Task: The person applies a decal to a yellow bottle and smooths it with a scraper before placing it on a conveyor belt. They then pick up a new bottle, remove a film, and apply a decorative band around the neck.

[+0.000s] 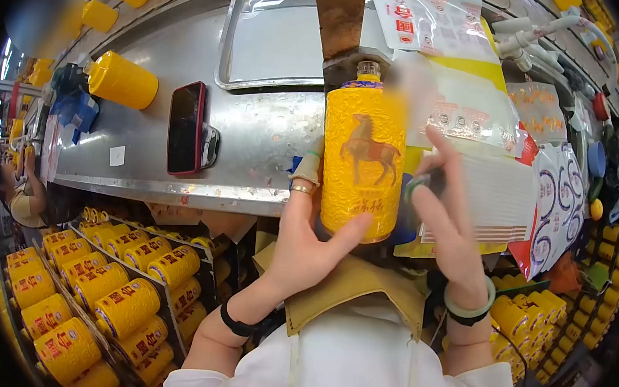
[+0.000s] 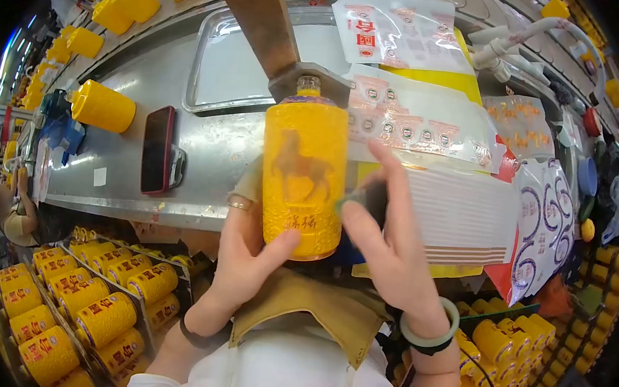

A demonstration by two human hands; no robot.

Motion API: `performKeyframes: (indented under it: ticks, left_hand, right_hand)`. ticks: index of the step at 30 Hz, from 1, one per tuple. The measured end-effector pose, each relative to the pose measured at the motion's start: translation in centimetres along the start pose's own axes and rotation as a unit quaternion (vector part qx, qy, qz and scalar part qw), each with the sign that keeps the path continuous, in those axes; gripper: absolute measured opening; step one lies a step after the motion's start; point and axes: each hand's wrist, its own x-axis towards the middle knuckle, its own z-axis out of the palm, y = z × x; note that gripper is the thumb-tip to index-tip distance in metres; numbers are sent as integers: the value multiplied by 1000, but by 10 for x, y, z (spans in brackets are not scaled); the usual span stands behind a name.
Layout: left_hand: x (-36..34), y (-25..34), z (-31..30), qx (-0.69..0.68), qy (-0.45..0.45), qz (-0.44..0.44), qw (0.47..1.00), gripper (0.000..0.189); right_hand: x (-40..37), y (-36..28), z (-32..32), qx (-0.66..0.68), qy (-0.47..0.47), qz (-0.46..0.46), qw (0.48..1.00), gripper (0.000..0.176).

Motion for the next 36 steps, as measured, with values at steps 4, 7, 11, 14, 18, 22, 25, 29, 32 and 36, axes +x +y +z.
performKeyframes:
  ticks: [4,7,11,14,18,22,25,29,32,36]
  left_hand:
    - [-1,-6,8,18,24,7,1000,85]
    - [-1,-6,10,16,31,6,999,84]
    - [0,-8,9,47,18,25,998,84]
    - [-1,-9,11,2,32,8,999,84]
    - [-1,-8,10,-8,31,8,999,84]
    - [-2,-6,11,-26,30,-4,999,83]
    - [1,6,0,-61,-10,-26,998,81]
    - [3,2,-6,-67,32,-39,996,74]
    - [11,0,2,-28,31,-9,999,73]
    - [14,1,7,-25,45,-10,999,71]
  right_hand:
    - [13,-12,-2,-168,65,-212,961,38]
    - [21,-44,-1,-320,-97,-308,891,40]
    - [35,-43,9,-354,-96,-352,861,37]
    - [38,-45,9,-401,-28,-407,820,37]
    - [30,-41,8,-323,-80,-340,880,34]
    - [26,-26,-1,-333,34,-395,855,30]
    - [8,-8,-10,-326,87,-415,845,24]
    - [-18,23,-14,-366,-7,-522,771,19]
    - [-33,18,-12,-334,-35,-488,805,19]
    - [-32,13,8,-222,116,-309,918,22]
